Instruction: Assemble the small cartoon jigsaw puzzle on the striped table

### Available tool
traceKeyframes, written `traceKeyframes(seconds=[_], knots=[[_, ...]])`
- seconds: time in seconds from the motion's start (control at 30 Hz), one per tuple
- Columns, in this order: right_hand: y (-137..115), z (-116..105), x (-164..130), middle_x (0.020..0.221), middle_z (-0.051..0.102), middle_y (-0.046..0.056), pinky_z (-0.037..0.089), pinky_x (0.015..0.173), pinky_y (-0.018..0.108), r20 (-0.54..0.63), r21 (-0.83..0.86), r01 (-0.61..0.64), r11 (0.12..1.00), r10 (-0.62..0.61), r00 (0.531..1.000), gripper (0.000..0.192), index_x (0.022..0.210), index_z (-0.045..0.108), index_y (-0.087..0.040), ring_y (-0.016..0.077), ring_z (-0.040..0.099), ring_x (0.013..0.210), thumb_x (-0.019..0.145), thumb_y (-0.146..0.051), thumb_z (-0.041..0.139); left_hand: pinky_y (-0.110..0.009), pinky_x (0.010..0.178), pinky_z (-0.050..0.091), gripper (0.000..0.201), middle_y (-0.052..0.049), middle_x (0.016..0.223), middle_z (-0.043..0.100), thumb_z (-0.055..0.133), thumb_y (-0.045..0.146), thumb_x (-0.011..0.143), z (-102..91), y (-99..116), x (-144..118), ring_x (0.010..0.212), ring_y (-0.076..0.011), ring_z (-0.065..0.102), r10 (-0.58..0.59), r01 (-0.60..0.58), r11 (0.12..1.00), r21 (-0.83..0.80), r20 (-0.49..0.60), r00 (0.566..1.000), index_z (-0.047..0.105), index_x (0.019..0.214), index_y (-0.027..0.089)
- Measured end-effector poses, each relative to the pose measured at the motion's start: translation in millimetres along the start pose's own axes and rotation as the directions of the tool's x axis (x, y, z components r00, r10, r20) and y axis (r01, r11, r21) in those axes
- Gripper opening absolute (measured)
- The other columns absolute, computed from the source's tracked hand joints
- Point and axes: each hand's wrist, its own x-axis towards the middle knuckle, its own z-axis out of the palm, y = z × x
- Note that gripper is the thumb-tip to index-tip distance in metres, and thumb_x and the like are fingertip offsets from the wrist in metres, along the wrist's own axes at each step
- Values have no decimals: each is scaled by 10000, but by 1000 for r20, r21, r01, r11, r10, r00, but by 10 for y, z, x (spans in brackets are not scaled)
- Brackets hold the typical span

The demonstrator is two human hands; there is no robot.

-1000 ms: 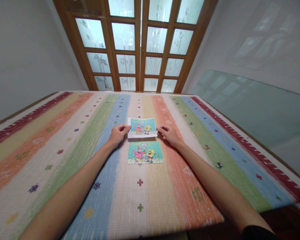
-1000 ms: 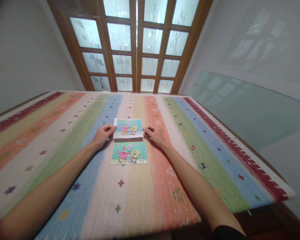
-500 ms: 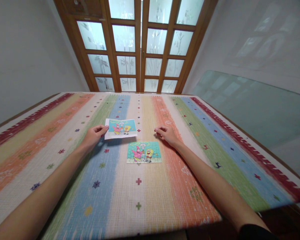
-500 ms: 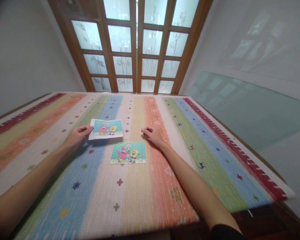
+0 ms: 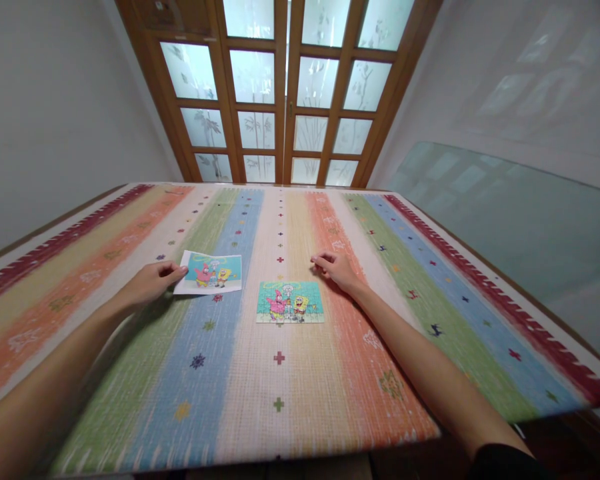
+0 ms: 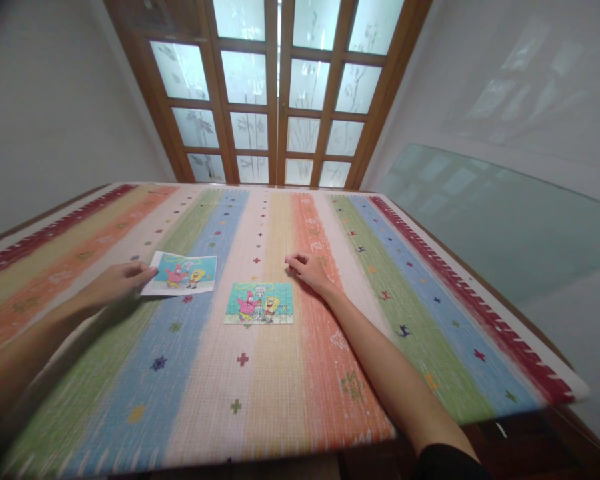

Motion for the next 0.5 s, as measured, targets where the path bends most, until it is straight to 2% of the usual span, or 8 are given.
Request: traceKeyframes(seconds=[0.13, 0.23, 0.33, 0.5], knots=[[-10, -7, -1, 594, 616, 16, 298, 453, 253, 9, -11, 0, 1000, 0, 1000, 501, 683, 654, -182, 114, 460, 512, 637, -672, 746, -267, 616, 368, 341, 0, 587, 633, 754, 511, 677, -11, -24, 8, 648, -197, 538, -28, 12, 978, 209, 70, 997, 674, 611, 186], [-12, -6, -7, 605, 624, 20, 304, 456, 250, 11, -15, 1, 1000, -1, 1000, 494, 685, 654, -183, 118, 474, 524, 643, -667, 742, -313, 693, 430, 326, -34, 716, 692, 655, 523, 719, 5, -58, 36, 742, -246, 612, -26, 10, 944, 331, 42, 999, 693, 716, 199], [-12, -2, -13, 606, 623, 20, 302, 451, 250, 10, -17, -1, 1000, 2, 1000, 491, 685, 650, -184, 116, 470, 516, 648, -668, 731, -353, 757, 489, 406, -73, 865, 731, 548, 562, 771, 32, -114, 65, 830, -283, 675, -2, -6, 881, 474, 16, 1000, 697, 867, 196], [-19, -3, -15, 597, 617, 16, 312, 453, 251, 9, -24, 4, 1000, -3, 1000, 475, 672, 644, -185, 113, 465, 508, 654, -653, 726, -391, 787, 537, 505, -115, 946, 722, 492, 569, 809, 80, -183, 91, 854, -297, 697, 57, -38, 838, 544, -18, 998, 666, 1060, 167]])
